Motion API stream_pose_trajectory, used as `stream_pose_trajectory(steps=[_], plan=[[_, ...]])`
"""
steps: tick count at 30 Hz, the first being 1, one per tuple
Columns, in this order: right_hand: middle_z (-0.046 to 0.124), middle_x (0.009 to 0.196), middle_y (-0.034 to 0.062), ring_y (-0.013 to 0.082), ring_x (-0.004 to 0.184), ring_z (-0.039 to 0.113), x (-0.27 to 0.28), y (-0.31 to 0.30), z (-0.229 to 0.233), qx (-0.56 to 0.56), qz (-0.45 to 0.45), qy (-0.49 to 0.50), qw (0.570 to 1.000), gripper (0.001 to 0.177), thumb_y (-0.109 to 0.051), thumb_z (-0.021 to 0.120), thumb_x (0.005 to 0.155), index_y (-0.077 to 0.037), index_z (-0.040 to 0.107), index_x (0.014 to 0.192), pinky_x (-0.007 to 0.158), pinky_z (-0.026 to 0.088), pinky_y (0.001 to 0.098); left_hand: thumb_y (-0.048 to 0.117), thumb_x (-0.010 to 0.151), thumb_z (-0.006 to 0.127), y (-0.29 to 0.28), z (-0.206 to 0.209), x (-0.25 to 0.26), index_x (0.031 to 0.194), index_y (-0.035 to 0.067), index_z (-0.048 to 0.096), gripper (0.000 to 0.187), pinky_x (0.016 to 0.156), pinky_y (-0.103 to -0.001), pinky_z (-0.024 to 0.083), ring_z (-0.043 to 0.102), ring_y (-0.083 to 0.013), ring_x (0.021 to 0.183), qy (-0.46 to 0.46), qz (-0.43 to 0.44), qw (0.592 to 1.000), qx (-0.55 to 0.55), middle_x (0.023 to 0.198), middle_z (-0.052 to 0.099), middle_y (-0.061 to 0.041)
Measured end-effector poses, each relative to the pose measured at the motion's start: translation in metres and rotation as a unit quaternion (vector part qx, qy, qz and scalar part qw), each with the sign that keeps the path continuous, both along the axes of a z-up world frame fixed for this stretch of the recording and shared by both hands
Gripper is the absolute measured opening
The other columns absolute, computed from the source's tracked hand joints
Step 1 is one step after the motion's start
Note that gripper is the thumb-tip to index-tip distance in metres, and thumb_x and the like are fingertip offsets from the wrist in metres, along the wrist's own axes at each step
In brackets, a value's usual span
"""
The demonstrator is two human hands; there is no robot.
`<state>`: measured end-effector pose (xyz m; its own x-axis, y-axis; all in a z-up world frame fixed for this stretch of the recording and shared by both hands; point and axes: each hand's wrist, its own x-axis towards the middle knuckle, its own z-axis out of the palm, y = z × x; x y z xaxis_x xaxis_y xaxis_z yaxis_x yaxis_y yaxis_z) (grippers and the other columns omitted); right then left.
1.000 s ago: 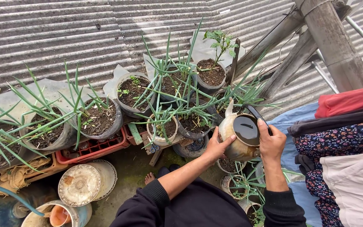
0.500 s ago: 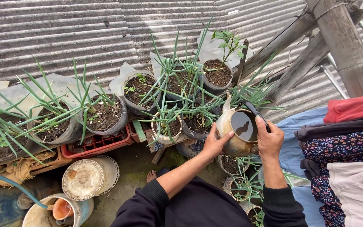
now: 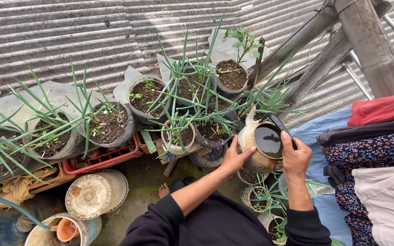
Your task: Watering several small potted plants using a kettle on a balcony
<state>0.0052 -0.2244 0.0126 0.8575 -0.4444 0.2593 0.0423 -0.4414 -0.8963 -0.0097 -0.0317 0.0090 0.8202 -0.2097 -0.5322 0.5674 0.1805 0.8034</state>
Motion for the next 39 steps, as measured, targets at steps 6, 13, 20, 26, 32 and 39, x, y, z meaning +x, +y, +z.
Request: stream_pose_trajectory(steps=[6, 13, 20, 26, 32, 39], plan=[[0.039, 0.042, -0.0001, 0.0045, 0.046, 0.037, 0.008, 0.001, -0.003, 0.006, -0.002, 0.007, 1.000, 0.054, -0.021, 0.081, 0.100, -0.010, 0.053, 0.055, 0.048, 0.029, 0.0205, 0.058, 0.080, 0.081, 0.006, 0.010, 0.001, 0.163, 0.017, 0.024, 0.109, 0.075, -0.049, 0.063, 0.047, -0.0546, 0.133, 0.012, 0.004, 1.000, -0.001, 0.154, 0.034, -0.037], [0.039, 0.042, -0.0005, 0.0041, 0.045, 0.038, 0.021, 0.003, -0.006, 0.019, -0.002, -0.003, 1.000, 0.054, -0.020, 0.081, 0.101, -0.012, 0.052, 0.056, 0.048, 0.029, 0.0195, 0.060, 0.076, 0.084, -0.003, -0.020, 0.022, 0.163, 0.018, 0.027, 0.112, 0.070, -0.048, 0.063, 0.051, -0.0541, 0.129, 0.002, 0.008, 1.000, -0.001, 0.153, 0.037, -0.035], [0.037, 0.042, 0.0011, 0.0054, 0.045, 0.038, 0.009, 0.006, 0.001, 0.031, -0.004, -0.008, 0.999, 0.057, -0.019, 0.079, 0.105, -0.010, 0.051, 0.056, 0.049, 0.031, 0.0202, 0.058, 0.074, 0.086, 0.000, -0.020, 0.018, 0.162, 0.019, 0.030, 0.112, 0.068, -0.047, 0.064, 0.051, -0.0537, 0.129, 0.006, -0.006, 1.000, -0.003, 0.153, 0.037, -0.035], [0.038, 0.042, 0.0014, 0.0048, 0.046, 0.038, -0.007, -0.001, -0.010, 0.012, 0.000, 0.004, 1.000, 0.056, -0.019, 0.079, 0.103, -0.010, 0.050, 0.055, 0.048, 0.031, 0.0206, 0.057, 0.076, 0.085, -0.001, -0.023, -0.002, 0.163, 0.018, 0.026, 0.112, 0.072, -0.049, 0.063, 0.049, -0.0544, 0.130, 0.013, -0.004, 1.000, -0.006, 0.153, 0.035, -0.037], [0.039, 0.041, 0.0005, 0.0049, 0.045, 0.036, -0.019, 0.005, -0.015, -0.017, 0.026, 0.028, 0.999, 0.055, -0.021, 0.079, 0.100, -0.011, 0.051, 0.053, 0.046, 0.030, 0.0211, 0.055, 0.078, 0.085, 0.016, -0.008, -0.024, 0.165, 0.016, 0.020, 0.114, 0.076, -0.055, 0.062, 0.045, -0.0581, 0.132, 0.022, 0.016, 0.999, -0.031, 0.154, 0.029, -0.040], [0.041, 0.044, 0.0000, 0.0066, 0.047, 0.034, -0.022, 0.035, -0.003, -0.032, 0.056, 0.071, 0.995, 0.050, -0.025, 0.078, 0.098, -0.011, 0.056, 0.055, 0.044, 0.029, 0.0246, 0.051, 0.079, 0.087, 0.035, -0.011, -0.036, 0.165, 0.017, 0.018, 0.115, 0.075, -0.057, 0.062, 0.047, -0.0582, 0.130, 0.032, 0.048, 0.998, -0.034, 0.154, 0.028, -0.038]])
